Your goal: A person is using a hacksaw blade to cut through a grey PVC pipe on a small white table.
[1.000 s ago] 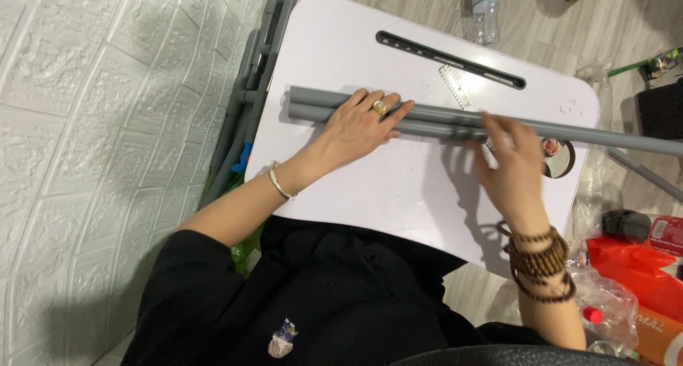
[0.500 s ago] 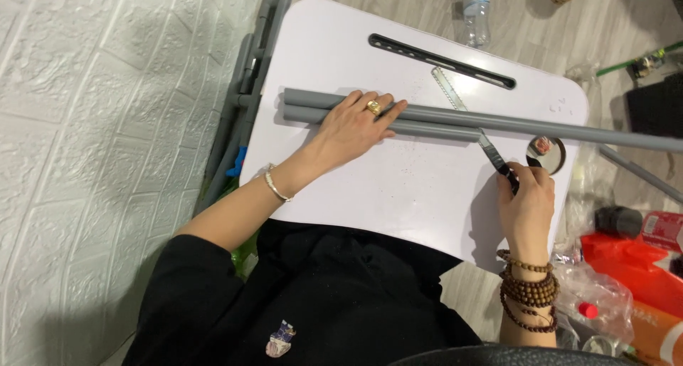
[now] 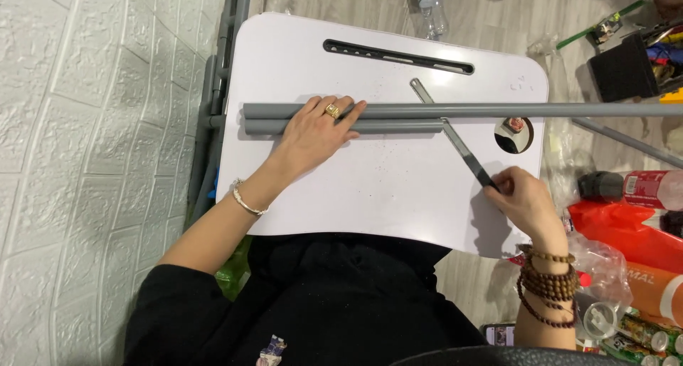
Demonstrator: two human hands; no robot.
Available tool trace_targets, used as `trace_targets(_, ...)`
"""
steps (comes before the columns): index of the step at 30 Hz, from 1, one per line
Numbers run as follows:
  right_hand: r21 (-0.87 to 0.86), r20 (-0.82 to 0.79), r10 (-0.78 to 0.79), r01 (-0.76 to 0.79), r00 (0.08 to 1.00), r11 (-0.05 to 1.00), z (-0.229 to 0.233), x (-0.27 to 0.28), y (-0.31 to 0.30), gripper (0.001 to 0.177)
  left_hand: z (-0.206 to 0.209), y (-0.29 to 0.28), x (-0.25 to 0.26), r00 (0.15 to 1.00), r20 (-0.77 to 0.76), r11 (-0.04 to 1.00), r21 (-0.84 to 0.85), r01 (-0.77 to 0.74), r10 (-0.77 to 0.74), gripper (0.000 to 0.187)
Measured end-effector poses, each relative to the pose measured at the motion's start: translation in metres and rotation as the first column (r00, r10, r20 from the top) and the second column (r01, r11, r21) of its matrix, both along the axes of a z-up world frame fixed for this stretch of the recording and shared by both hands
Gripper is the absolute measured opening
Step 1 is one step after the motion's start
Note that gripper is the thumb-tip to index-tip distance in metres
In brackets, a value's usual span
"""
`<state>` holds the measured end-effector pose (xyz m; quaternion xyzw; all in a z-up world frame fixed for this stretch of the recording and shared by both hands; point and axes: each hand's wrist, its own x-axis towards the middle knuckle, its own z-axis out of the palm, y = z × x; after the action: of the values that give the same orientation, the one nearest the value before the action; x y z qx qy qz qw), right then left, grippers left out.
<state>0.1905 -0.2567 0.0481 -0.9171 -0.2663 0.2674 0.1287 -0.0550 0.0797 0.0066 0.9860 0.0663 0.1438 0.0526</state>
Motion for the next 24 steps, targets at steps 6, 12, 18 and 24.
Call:
trace_targets(6, -0.031, 0.093, -0.064, 0.067, 0.994, 0.997, 0.026, -0.041, -0.021, 0.025, -0.002, 0.0, -0.002, 1.0, -0.015, 1.0, -0.005, -0.007, 0.007, 0.054)
trace_targets(12, 0.072, 0.221, -0.133, 0.119, 0.966, 0.99, 0.002, -0.056, -0.026, 0.031, -0.014, 0.002, -0.003, 0.996, 0.084, 1.0, 0.016, -0.006, 0.005, 0.054)
trace_targets(18, -0.113, -0.067, -0.254, 0.246, 0.965, 0.963, -0.003, -0.026, -0.062, 0.034, -0.016, 0.003, -0.003, 0.994, 0.112, 1.0, -0.002, 0.006, -0.005, 0.054)
trace_targets(24, -0.1, -0.138, -0.24, 0.228, 0.961, 0.969, -0.018, -0.019, -0.123, 0.018, -0.017, 0.002, -0.003, 0.995, 0.097, 1.0, 0.002, -0.002, 0.002, 0.055)
